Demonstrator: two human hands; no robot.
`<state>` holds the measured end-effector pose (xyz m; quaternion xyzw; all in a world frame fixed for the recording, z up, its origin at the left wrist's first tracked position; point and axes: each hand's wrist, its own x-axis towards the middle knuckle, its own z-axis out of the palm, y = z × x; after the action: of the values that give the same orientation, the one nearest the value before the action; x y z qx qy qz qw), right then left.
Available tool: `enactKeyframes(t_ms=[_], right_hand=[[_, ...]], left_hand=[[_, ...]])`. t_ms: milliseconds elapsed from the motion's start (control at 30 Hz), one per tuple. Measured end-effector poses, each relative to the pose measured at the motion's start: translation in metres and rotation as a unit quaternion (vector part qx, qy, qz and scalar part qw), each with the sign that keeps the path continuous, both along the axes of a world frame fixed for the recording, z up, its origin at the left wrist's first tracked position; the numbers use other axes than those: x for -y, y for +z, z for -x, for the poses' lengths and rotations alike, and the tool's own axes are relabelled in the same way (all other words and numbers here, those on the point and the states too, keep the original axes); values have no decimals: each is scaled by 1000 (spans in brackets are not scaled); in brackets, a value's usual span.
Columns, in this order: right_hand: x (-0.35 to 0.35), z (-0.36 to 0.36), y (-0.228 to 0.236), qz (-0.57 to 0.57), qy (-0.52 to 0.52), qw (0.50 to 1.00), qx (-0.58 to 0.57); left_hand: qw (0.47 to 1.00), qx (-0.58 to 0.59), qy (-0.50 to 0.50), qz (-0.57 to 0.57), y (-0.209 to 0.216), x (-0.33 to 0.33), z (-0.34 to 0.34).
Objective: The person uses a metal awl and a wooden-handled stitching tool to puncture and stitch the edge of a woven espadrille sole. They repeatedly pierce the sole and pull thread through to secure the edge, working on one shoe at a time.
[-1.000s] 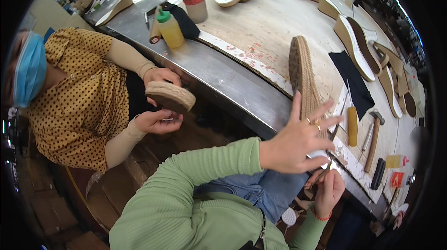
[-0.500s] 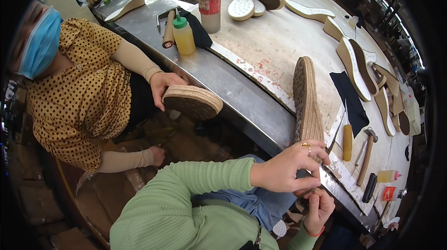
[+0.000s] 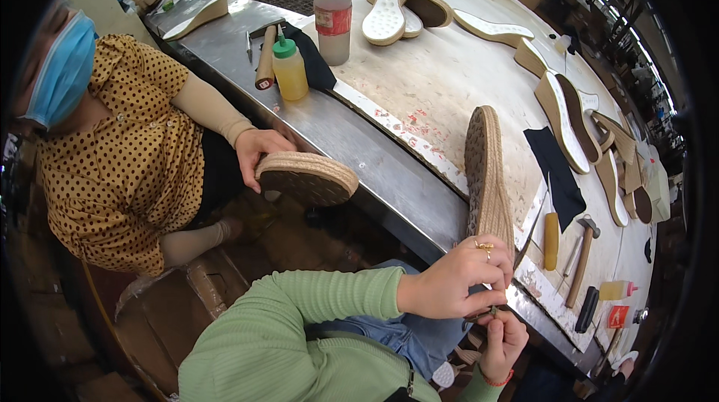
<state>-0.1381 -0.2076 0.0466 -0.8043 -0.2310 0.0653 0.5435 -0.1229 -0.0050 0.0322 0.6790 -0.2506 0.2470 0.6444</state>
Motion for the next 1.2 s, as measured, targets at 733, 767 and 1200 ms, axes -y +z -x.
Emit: enactKeyframes(t_ms=[733, 767, 1200], right_hand=[[-14, -12, -10, -80, -62, 991, -82], [-14, -10, -12, -87, -67, 990, -85], [-4, -12, -24, -183, -27, 975, -126]], left_hand=[[997, -15, 73, 17, -7, 4, -17], [997, -20, 68, 14, -7, 3, -18], [988, -129, 89, 11, -16, -8, -2]])
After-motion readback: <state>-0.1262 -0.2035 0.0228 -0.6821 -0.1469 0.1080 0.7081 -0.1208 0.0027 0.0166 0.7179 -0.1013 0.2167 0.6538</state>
